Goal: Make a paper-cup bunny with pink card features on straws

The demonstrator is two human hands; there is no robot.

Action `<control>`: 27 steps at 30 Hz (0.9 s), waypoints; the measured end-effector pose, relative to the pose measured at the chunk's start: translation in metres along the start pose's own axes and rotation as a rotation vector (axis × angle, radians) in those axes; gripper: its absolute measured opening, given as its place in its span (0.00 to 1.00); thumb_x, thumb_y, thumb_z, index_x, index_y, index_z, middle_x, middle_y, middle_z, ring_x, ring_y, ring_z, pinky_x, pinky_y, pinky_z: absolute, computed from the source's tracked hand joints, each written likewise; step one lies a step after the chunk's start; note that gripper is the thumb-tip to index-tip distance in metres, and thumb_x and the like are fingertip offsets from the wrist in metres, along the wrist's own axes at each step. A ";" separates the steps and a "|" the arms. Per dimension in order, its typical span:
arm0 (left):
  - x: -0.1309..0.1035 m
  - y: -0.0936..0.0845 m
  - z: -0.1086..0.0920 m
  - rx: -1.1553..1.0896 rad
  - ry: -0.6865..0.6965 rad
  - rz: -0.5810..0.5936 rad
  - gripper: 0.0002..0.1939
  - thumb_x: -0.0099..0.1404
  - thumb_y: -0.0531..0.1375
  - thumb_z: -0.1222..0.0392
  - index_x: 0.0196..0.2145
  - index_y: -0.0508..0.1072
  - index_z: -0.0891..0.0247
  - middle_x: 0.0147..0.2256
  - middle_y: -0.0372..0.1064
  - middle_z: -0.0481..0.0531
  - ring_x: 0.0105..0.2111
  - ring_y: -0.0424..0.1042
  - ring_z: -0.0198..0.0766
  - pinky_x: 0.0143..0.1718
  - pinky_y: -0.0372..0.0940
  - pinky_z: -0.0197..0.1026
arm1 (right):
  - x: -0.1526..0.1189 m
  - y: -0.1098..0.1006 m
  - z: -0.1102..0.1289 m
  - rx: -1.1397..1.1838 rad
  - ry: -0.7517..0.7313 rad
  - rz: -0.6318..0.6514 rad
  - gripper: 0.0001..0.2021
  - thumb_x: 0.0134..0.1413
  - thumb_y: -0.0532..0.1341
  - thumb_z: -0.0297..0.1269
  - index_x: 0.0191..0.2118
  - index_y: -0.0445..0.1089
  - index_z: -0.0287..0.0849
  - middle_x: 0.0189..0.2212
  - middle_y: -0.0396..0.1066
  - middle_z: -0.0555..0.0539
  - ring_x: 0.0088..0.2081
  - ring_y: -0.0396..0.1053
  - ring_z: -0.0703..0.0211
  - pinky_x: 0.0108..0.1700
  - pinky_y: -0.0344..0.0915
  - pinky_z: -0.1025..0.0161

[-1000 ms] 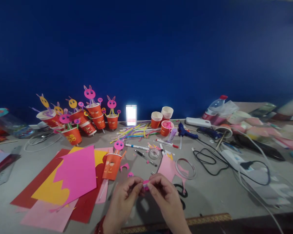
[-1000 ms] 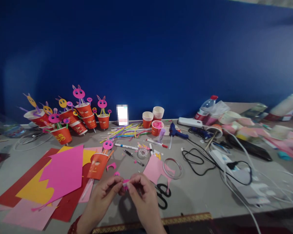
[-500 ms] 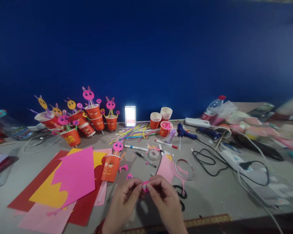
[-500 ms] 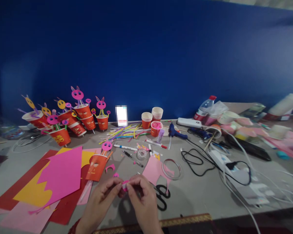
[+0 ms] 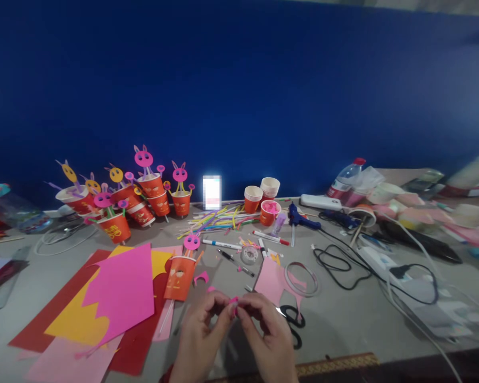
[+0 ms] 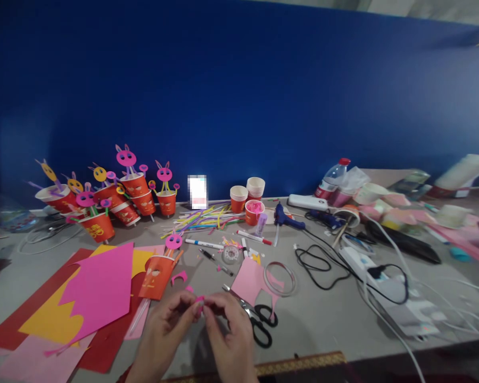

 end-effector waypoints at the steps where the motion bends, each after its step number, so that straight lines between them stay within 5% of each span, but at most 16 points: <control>1: 0.000 0.000 -0.001 -0.014 -0.004 -0.005 0.12 0.67 0.60 0.52 0.29 0.73 0.62 0.28 0.70 0.49 0.30 0.70 0.37 0.33 0.65 0.34 | -0.002 0.002 -0.001 0.023 0.020 -0.008 0.07 0.59 0.63 0.31 0.42 0.75 0.48 0.35 0.76 0.46 0.35 0.75 0.56 0.38 0.71 0.65; 7: -0.002 -0.001 0.000 -0.045 -0.034 -0.017 0.13 0.66 0.61 0.51 0.29 0.72 0.62 0.27 0.70 0.49 0.29 0.69 0.36 0.32 0.65 0.34 | 0.000 0.000 0.001 0.116 0.116 -0.079 0.18 0.58 0.64 0.33 0.54 0.67 0.48 0.37 0.73 0.47 0.34 0.73 0.58 0.37 0.72 0.65; 11: -0.004 -0.001 0.004 -0.039 -0.011 0.001 0.13 0.67 0.60 0.52 0.29 0.72 0.62 0.26 0.69 0.48 0.28 0.68 0.36 0.31 0.64 0.33 | 0.012 -0.007 0.009 0.010 0.005 0.030 0.02 0.59 0.63 0.33 0.38 0.70 0.45 0.33 0.69 0.48 0.33 0.70 0.59 0.35 0.68 0.65; 16: -0.003 0.000 0.001 -0.060 -0.020 0.003 0.13 0.66 0.61 0.52 0.28 0.72 0.62 0.25 0.68 0.47 0.27 0.68 0.35 0.30 0.64 0.33 | 0.016 -0.008 0.010 0.032 0.043 0.084 0.10 0.62 0.61 0.37 0.28 0.68 0.43 0.26 0.66 0.51 0.30 0.65 0.60 0.32 0.62 0.66; 21: -0.004 0.001 0.000 -0.070 -0.027 -0.001 0.11 0.66 0.60 0.52 0.33 0.74 0.61 0.30 0.72 0.50 0.30 0.70 0.37 0.33 0.67 0.35 | 0.012 -0.007 0.003 0.175 0.226 0.047 0.13 0.60 0.62 0.45 0.29 0.67 0.42 0.25 0.63 0.52 0.27 0.62 0.61 0.29 0.61 0.67; 27: -0.006 0.002 0.004 -0.004 -0.029 0.032 0.12 0.67 0.58 0.53 0.28 0.69 0.62 0.25 0.65 0.47 0.27 0.66 0.35 0.31 0.63 0.34 | 0.009 -0.006 0.000 0.199 0.273 0.023 0.15 0.58 0.64 0.48 0.29 0.69 0.42 0.25 0.64 0.51 0.27 0.62 0.61 0.29 0.61 0.68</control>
Point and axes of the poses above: each hand's wrist, its own x-axis towards the middle knuckle, its own y-axis out of the palm, z = x × y, the point moved 1 cm from there along x, towards the middle knuckle
